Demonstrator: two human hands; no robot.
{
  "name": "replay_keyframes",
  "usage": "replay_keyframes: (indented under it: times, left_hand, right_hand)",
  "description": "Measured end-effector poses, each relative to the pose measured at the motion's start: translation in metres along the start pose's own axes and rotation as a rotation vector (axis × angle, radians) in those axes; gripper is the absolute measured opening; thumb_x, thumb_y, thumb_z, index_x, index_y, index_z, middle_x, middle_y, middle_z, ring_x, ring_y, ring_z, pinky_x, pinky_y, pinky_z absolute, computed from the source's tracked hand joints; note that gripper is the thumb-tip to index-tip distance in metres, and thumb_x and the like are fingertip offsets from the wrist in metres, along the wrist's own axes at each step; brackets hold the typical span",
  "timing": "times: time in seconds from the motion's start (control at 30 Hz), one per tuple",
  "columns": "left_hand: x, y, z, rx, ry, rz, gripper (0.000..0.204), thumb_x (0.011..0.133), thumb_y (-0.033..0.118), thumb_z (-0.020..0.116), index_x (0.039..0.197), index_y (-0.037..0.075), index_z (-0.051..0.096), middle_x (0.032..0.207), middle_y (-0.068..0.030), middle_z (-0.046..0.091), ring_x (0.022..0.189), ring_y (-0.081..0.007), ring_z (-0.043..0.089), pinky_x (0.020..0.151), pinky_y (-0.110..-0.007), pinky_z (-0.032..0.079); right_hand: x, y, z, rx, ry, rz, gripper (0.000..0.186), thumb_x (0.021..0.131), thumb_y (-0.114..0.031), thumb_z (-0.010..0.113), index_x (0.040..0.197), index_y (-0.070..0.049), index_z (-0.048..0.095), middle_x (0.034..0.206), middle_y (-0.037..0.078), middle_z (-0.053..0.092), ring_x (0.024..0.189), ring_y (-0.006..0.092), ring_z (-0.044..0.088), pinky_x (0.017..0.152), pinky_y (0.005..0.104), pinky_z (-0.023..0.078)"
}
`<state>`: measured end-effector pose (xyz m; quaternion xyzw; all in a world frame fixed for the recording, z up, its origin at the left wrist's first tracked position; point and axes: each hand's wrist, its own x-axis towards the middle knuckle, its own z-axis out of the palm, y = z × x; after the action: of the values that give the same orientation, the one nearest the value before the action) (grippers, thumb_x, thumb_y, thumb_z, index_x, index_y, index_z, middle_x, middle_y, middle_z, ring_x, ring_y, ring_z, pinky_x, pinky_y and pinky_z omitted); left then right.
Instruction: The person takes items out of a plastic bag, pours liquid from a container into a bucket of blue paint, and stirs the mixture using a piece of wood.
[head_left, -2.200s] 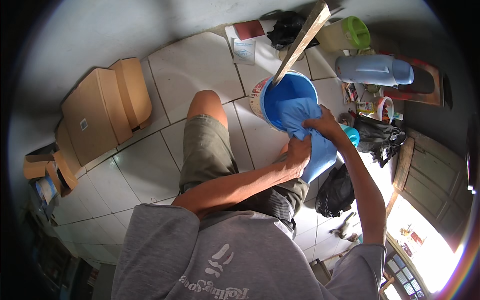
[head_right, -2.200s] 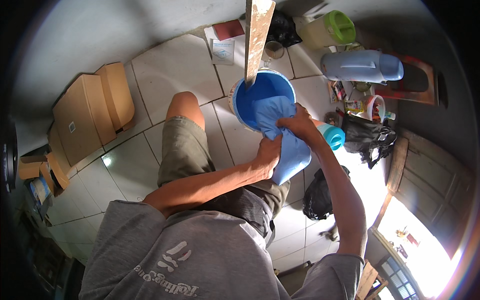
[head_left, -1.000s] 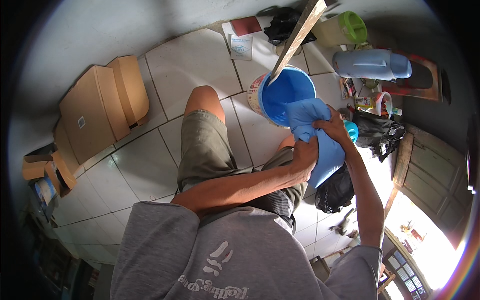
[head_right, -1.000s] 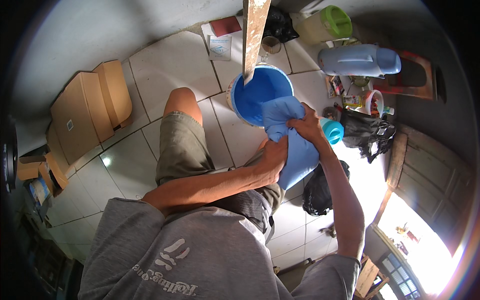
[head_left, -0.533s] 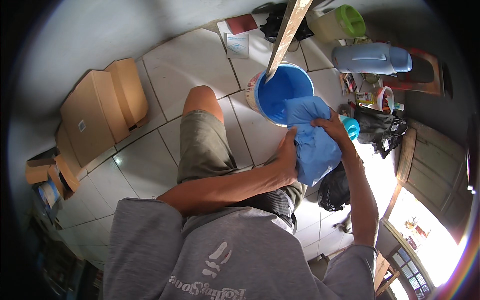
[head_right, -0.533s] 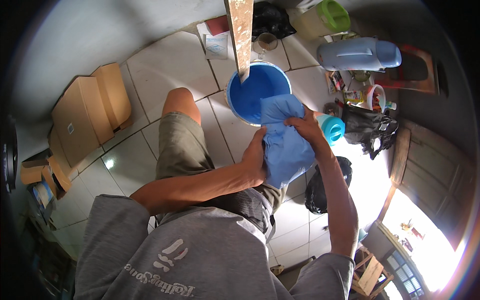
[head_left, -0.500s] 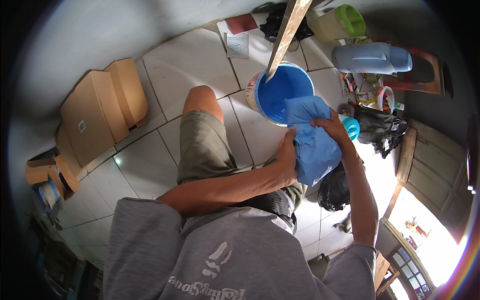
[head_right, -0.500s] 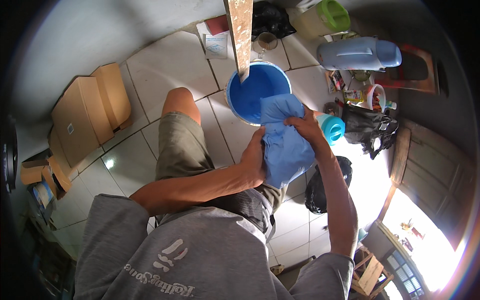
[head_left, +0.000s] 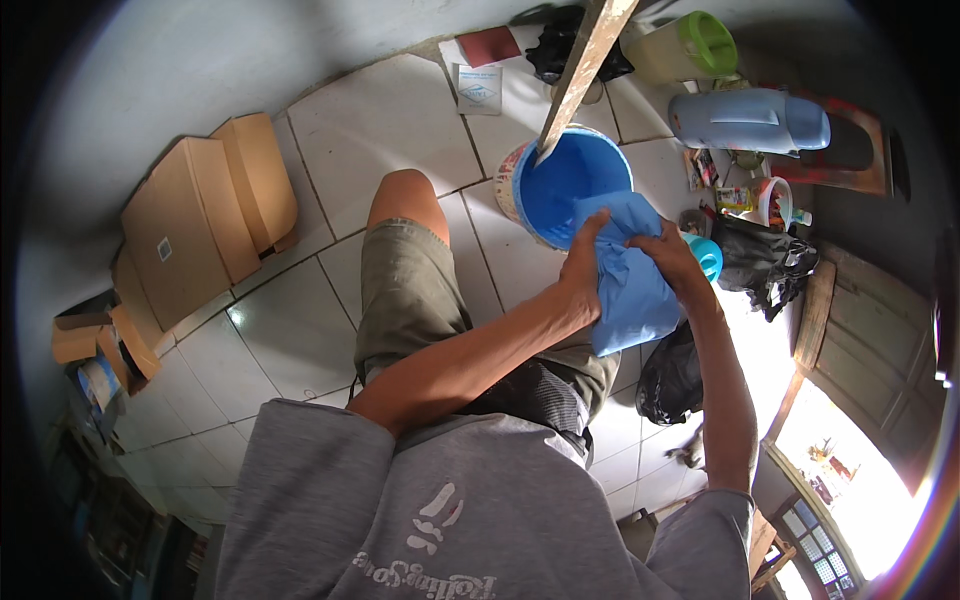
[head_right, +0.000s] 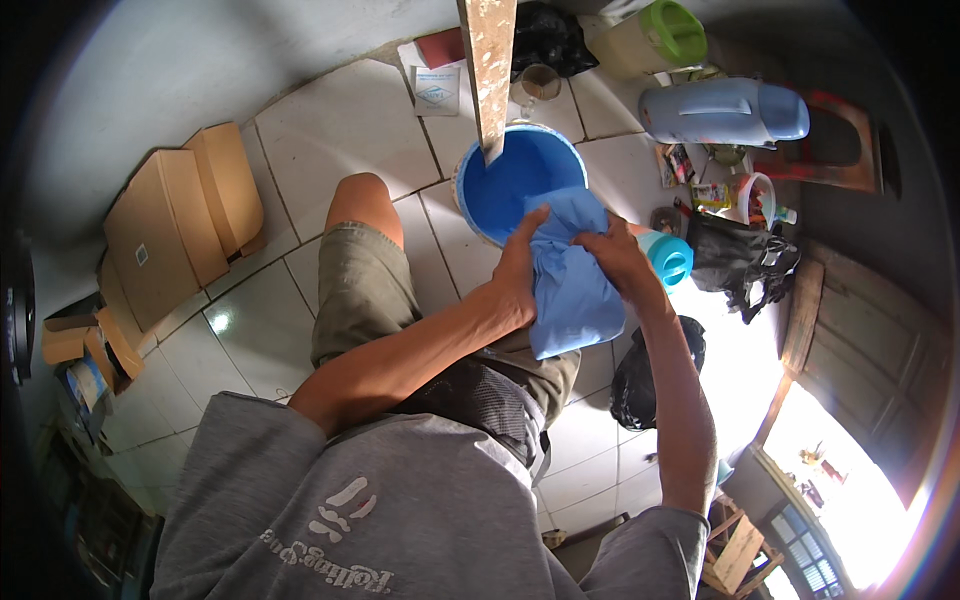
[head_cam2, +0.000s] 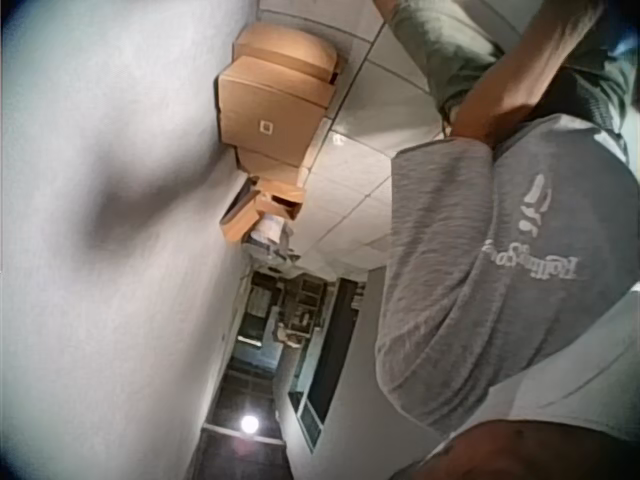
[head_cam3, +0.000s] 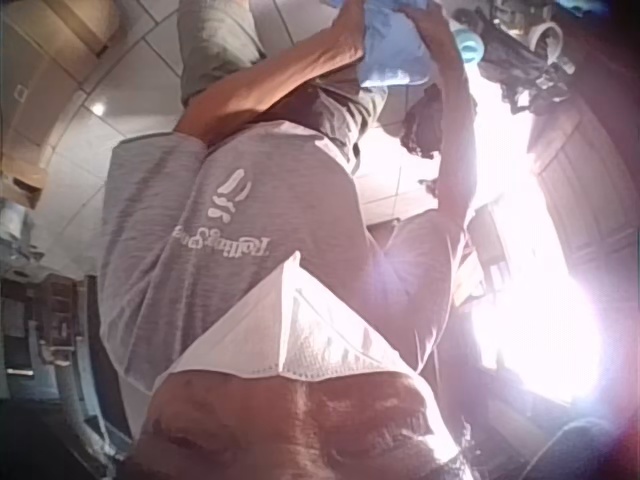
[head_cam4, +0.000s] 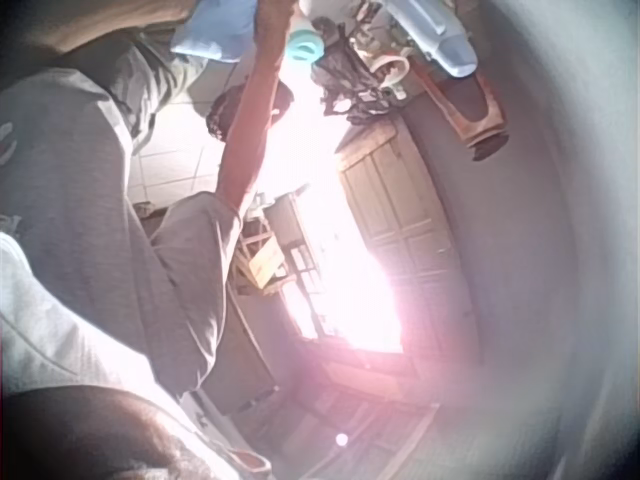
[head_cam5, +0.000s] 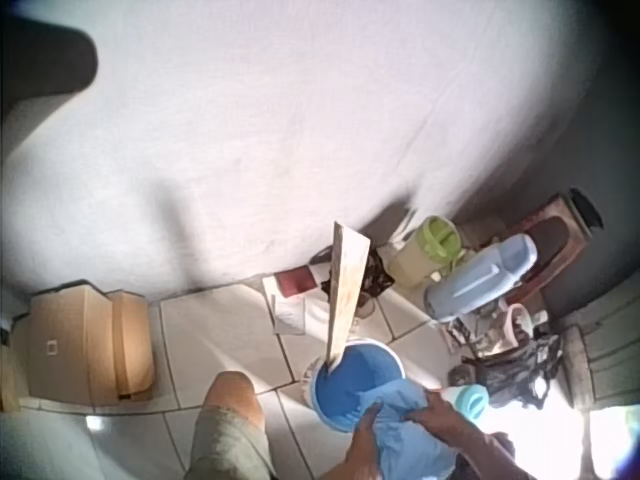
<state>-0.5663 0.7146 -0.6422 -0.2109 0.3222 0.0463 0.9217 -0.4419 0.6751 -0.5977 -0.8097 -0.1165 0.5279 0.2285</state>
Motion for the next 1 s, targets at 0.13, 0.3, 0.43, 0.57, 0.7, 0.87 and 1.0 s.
replay_keyframes:
  times: [0.13, 0.3, 0.43, 0.57, 0.7, 0.87, 1.0]
  left_hand:
    - [0.007, 0.003, 0.005, -0.025, 0.056, -0.009, 0.069, 0.070, 0.059, 0.057, 0.115, 0.007, 0.047, 0.108, -0.0125, 0.055, 0.094, -0.0283, 0.056, 0.084, -0.042, 0.045]
    - [0.022, -0.001, -0.005, -0.016, 0.131, -0.068, 0.077, 0.066, 0.064, 0.059, 0.115, 0.006, 0.047, 0.110, -0.0143, 0.054, 0.096, -0.0295, 0.055, 0.086, -0.043, 0.044]
    - [0.021, -0.001, -0.004, -0.026, 0.100, -0.076, 0.074, 0.067, 0.063, 0.058, 0.114, 0.006, 0.047, 0.108, -0.0142, 0.055, 0.095, -0.0296, 0.056, 0.085, -0.043, 0.045]
    - [0.022, 0.002, -0.011, 0.012, 0.011, -0.115, 0.069, 0.070, 0.059, 0.057, 0.113, 0.006, 0.047, 0.105, -0.0141, 0.055, 0.093, -0.0291, 0.056, 0.082, -0.042, 0.046]
    - [0.020, -0.003, -0.006, 0.055, 0.117, -0.092, 0.063, 0.073, 0.054, 0.055, 0.112, 0.005, 0.046, 0.102, -0.0144, 0.055, 0.089, -0.0280, 0.058, 0.079, -0.042, 0.048]
    - [0.022, -0.010, -0.012, 0.002, 0.106, -0.059, 0.057, 0.076, 0.048, 0.053, 0.111, 0.005, 0.046, 0.100, -0.0144, 0.056, 0.086, -0.0270, 0.059, 0.077, -0.041, 0.049]
    - [0.020, -0.013, -0.009, -0.020, 0.114, -0.067, 0.054, 0.077, 0.047, 0.051, 0.110, 0.005, 0.046, 0.098, -0.0144, 0.056, 0.085, -0.0267, 0.059, 0.075, -0.041, 0.050]
  right_hand:
    - [-0.008, -0.006, 0.004, -0.142, 0.012, -0.042, 0.043, 0.072, -0.009, 0.059, 0.112, 0.004, 0.049, 0.097, 0.015, 0.060, 0.083, 0.0192, 0.059, 0.073, 0.0287, 0.047]
    - [-0.009, -0.004, 0.002, -0.220, -0.105, -0.086, 0.040, 0.075, -0.011, 0.057, 0.112, 0.004, 0.049, 0.100, 0.016, 0.060, 0.087, 0.0196, 0.058, 0.076, 0.0293, 0.046]
    - [-0.012, -0.003, 0.003, -0.227, -0.115, -0.114, 0.040, 0.076, -0.011, 0.056, 0.112, 0.004, 0.049, 0.100, 0.015, 0.060, 0.089, 0.0204, 0.058, 0.079, 0.0306, 0.045]
    - [-0.016, -0.012, 0.004, -0.284, -0.175, -0.103, 0.044, 0.079, -0.012, 0.058, 0.117, 0.005, 0.043, 0.105, 0.014, 0.055, 0.091, 0.0180, 0.056, 0.079, 0.0287, 0.045]
    - [-0.017, -0.008, 0.005, -0.259, -0.092, -0.131, 0.039, 0.077, -0.011, 0.057, 0.112, 0.003, 0.049, 0.098, 0.014, 0.059, 0.087, 0.0186, 0.058, 0.076, 0.0281, 0.046]
    - [-0.024, -0.021, 0.009, -0.303, -0.062, -0.136, 0.036, 0.075, -0.011, 0.058, 0.109, 0.001, 0.053, 0.091, 0.013, 0.062, 0.080, 0.0183, 0.060, 0.071, 0.0281, 0.048]
    - [-0.027, -0.023, 0.009, -0.297, -0.047, -0.113, 0.036, 0.075, -0.011, 0.058, 0.108, 0.001, 0.053, 0.089, 0.012, 0.062, 0.079, 0.0170, 0.060, 0.070, 0.0276, 0.048]
